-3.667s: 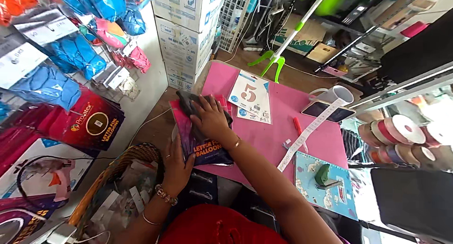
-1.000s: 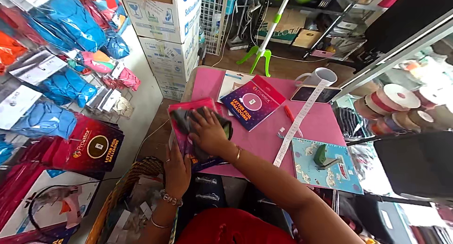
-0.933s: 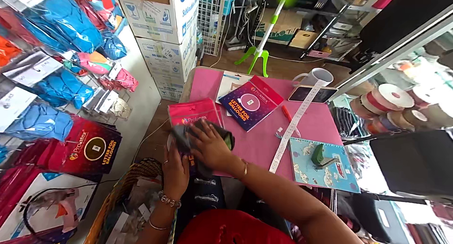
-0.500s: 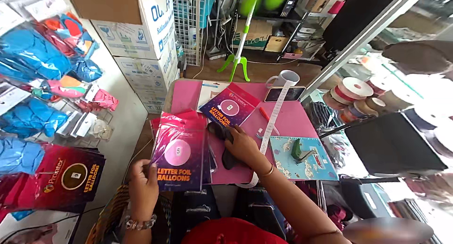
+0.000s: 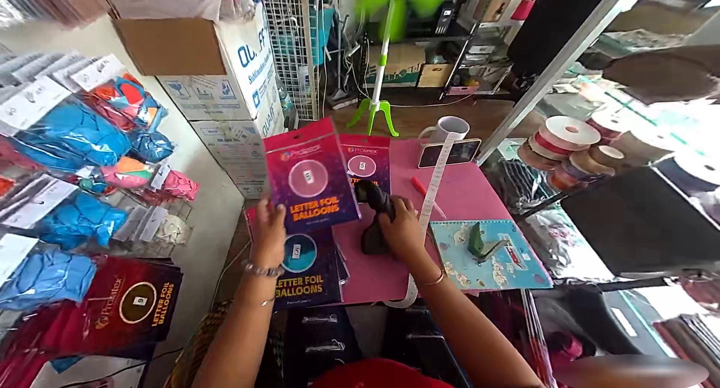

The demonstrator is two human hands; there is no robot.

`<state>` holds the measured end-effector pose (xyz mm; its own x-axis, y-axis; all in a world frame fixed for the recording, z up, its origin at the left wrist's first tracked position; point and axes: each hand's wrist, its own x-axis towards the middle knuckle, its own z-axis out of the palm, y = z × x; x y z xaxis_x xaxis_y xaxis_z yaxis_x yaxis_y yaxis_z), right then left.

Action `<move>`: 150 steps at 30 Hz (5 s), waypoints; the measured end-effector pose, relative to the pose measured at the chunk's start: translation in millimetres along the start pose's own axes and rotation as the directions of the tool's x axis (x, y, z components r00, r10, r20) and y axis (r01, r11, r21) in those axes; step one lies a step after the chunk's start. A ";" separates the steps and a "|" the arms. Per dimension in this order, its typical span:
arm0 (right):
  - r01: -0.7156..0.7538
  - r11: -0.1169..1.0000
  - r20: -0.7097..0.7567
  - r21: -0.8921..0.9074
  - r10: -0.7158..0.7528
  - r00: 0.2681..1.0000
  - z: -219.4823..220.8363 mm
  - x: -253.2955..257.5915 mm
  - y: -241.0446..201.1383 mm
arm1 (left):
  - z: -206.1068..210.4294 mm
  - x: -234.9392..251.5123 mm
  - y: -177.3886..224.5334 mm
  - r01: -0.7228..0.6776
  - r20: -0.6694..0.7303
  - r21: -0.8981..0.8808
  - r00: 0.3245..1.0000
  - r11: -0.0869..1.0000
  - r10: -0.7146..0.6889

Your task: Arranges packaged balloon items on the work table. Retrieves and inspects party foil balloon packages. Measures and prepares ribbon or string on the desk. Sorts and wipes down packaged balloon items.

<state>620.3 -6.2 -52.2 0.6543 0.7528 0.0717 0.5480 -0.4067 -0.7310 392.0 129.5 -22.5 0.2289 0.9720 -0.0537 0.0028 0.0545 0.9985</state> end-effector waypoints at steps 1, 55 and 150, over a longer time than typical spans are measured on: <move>0.026 0.996 -0.064 0.088 -0.020 0.998 7.0 -6.4 7.7 | 17.9 12.5 -0.7 0.034 0.016 0.004 0.999 0.999 -0.034; 0.782 0.577 0.258 0.235 -0.813 0.523 54.7 -102.8 0.8 | -114.1 -96.3 -93.4 -0.313 0.049 0.663 0.925 0.680 0.378; 0.294 0.642 -0.244 0.708 -0.168 0.955 0.1 -65.2 69.1 | 102.2 37.8 5.6 -0.255 0.257 0.493 0.956 0.832 0.141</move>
<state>615.5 -83.3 -107.4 0.6603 0.6607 0.3570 0.1755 0.3264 -0.9288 500.1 143.1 -17.9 0.4696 0.8781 0.0917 0.4241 -0.3155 0.8489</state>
